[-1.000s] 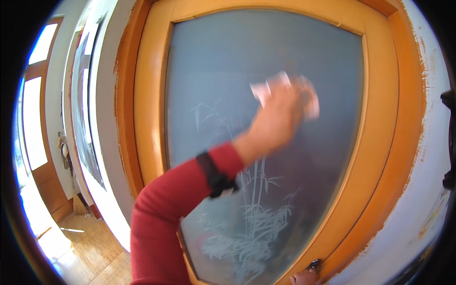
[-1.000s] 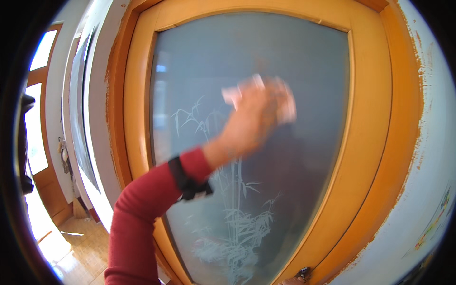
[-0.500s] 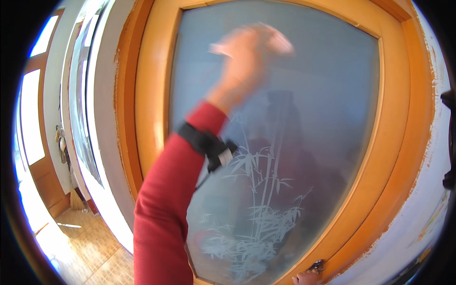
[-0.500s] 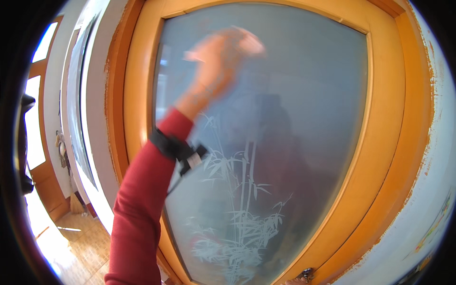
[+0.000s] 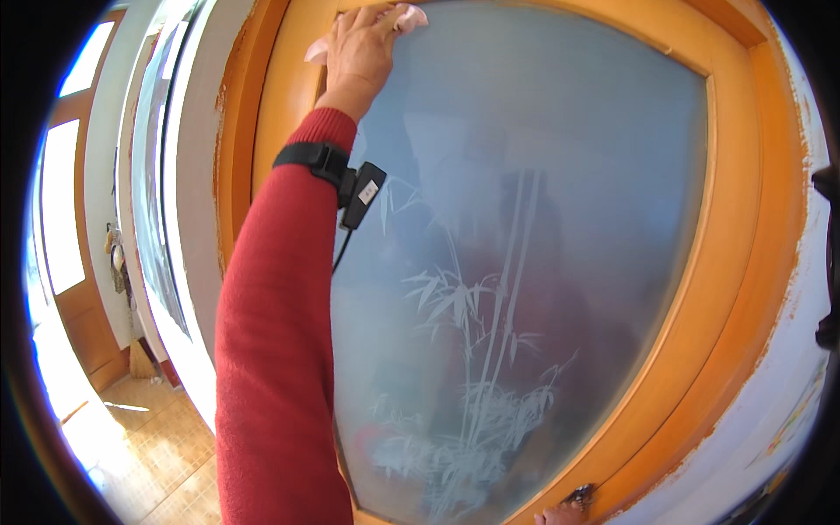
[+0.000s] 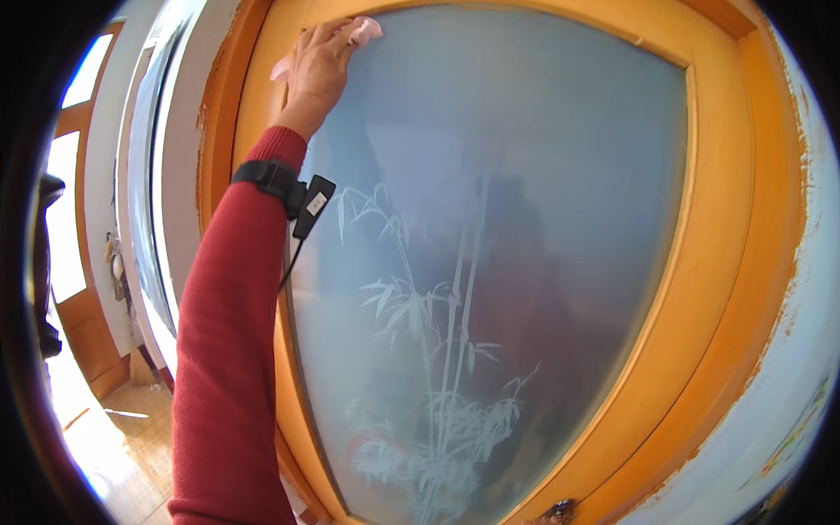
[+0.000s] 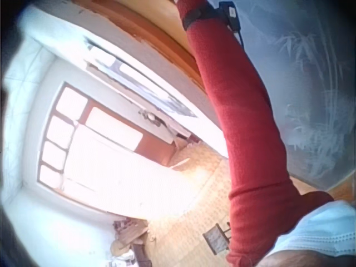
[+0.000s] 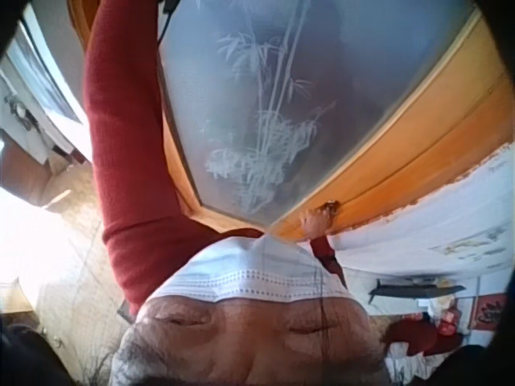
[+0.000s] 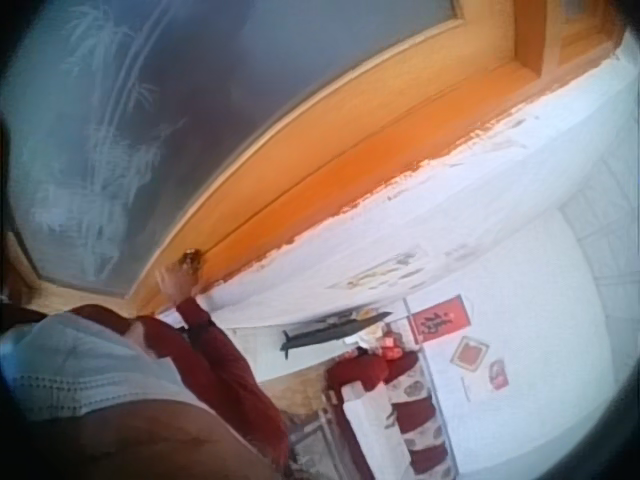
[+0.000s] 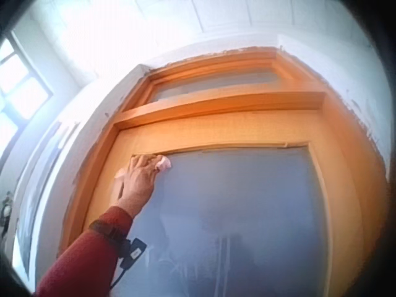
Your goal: The person cleans a wooden door with a frosted glass panel using a dark cloth and a pink cloth. They wipe the door frame and glass, then move a red basin into a bedroom and place it on a bed before returning to the living room.
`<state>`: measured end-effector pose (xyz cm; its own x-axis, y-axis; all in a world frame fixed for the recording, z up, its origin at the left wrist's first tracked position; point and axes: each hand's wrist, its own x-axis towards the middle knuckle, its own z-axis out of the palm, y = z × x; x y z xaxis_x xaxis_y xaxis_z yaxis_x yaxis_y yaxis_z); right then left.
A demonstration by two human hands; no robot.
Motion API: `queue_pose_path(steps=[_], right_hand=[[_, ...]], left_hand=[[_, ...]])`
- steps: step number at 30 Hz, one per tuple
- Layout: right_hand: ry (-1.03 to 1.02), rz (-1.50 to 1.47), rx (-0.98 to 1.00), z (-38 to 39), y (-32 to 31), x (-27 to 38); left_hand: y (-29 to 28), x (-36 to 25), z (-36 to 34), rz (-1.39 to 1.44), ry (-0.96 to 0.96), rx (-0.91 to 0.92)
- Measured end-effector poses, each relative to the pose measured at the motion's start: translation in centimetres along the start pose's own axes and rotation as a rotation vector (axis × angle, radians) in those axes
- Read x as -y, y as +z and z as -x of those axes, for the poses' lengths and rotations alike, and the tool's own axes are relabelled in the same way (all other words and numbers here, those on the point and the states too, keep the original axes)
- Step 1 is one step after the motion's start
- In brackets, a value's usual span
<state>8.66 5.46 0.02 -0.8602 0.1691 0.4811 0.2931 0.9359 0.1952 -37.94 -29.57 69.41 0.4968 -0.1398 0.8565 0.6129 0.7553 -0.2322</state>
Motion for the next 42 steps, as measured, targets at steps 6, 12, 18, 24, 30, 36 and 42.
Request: queue_pose_path(steps=[6,12,18,24,30,36,42], right_hand=[[0.049,-0.02,0.075,0.0,-0.8,0.5],[-0.051,-0.057,0.067,-0.8,-1.9,0.4],[-0.019,-0.067,0.114,-0.6,-1.5,0.3],[-0.06,-0.072,0.073,-0.5,-1.6,0.2],[-0.049,-0.062,0.111,-0.7,-1.6,0.3],[-0.044,-0.047,0.122,-0.6,-1.2,0.2],[-0.005,-0.066,0.127,-0.8,-1.3,0.5]], left_hand=[[-4.1,1.2,2.1,-0.254,0.008,0.075],[-7.1,-2.1,12.3,0.015,-0.073,0.038],[-23.0,-18.2,33.2,0.135,-0.426,0.407],[-28.8,-26.0,39.5,0.256,-0.604,0.488],[-10.7,-12.4,15.2,0.244,-0.161,0.149],[-6.6,-13.2,9.3,0.474,0.104,0.194],[-23.2,-26.0,33.3,0.805,-0.141,0.909]])
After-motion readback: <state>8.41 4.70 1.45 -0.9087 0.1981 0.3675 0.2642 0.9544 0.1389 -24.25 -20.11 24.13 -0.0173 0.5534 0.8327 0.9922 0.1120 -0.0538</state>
